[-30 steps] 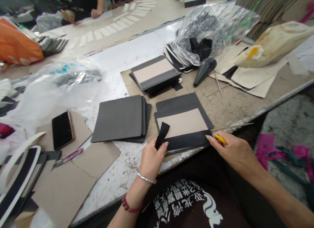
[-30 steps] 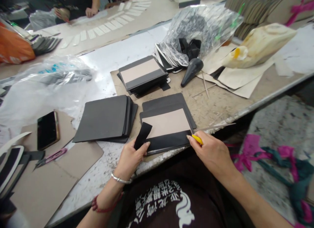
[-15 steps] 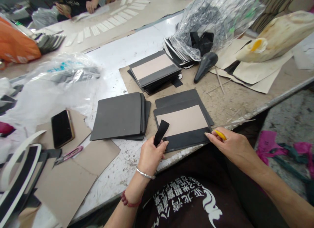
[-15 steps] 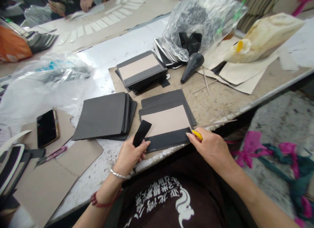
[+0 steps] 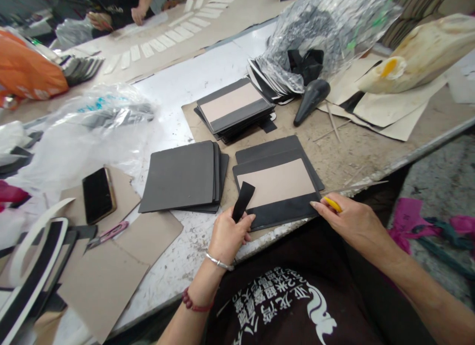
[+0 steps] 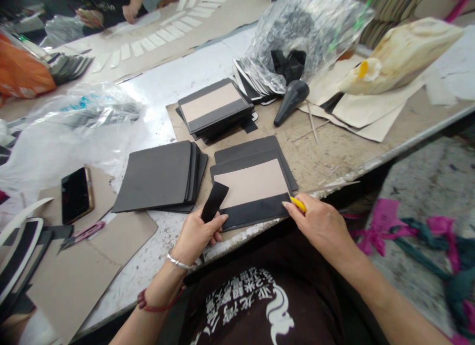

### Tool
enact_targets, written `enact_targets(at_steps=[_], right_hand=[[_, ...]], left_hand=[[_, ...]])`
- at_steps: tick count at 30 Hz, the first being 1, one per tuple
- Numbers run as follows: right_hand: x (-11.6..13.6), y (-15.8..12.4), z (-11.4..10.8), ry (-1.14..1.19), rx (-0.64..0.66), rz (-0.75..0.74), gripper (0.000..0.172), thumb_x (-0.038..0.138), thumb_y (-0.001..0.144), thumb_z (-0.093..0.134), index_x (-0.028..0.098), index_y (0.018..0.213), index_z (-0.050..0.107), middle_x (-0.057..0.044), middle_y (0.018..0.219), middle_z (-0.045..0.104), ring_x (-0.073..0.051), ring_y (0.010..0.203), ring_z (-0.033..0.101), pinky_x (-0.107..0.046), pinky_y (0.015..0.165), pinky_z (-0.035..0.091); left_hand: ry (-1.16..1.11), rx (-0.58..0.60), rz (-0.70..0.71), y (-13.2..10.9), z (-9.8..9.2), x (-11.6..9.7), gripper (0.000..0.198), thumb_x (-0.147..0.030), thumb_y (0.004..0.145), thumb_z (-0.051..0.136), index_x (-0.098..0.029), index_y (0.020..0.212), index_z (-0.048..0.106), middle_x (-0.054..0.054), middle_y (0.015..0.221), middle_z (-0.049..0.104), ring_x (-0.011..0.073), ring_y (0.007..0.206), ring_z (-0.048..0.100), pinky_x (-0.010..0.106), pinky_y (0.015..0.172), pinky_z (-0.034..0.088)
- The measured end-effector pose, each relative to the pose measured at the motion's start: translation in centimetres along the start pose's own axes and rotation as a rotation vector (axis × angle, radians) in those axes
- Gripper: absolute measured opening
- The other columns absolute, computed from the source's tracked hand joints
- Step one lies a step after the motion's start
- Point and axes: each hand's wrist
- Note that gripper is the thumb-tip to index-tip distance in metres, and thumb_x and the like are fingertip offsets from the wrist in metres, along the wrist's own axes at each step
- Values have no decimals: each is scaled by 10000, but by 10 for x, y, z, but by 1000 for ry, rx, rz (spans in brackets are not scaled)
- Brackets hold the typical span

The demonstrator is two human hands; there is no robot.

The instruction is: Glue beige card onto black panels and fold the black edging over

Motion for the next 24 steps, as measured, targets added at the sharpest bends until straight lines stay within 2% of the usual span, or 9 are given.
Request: enact_targets(at_steps=[5,11,18,24], right_hand=[[2,-1,-1,19,-11,7,422,578,842,341,222,655,468,1,535,488,-143,488,451,-262,529,312],[2,-1,-1,32,36,54,380,547,835,382,222,666,486,-8,562,521,-153,519,483,-257,532,305],[1,-2,0,-47,26,23,326,500,846,422,225,687,492,-14,596,553,-165,562,511,-252,519,276],[3,-2,-1,-16,23,23,312,477,849,440,227,667,482,3,557,522,-149,518,484,-249,512,284]], left_hand=[[26,-28,-32,-2,2,-5,160,-210,718,613,-175,643,477,-68,434,516,89,331,497,151,289,348],[47,-27,-7,-1,2,-5,168,-208,722,604,-182,628,467,-70,442,513,93,338,505,156,296,358],[81,-42,-15,-2,3,-5,156,-225,711,604,-183,629,477,-67,429,512,104,339,507,166,296,362],[89,-47,-5,-2,3,-3,170,-248,705,604,-185,611,476,-64,430,511,110,337,514,169,298,365]])
Point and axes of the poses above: each hand's wrist, its own y-axis towards the middle knuckle, its own z-axis out of the palm, x = y × z
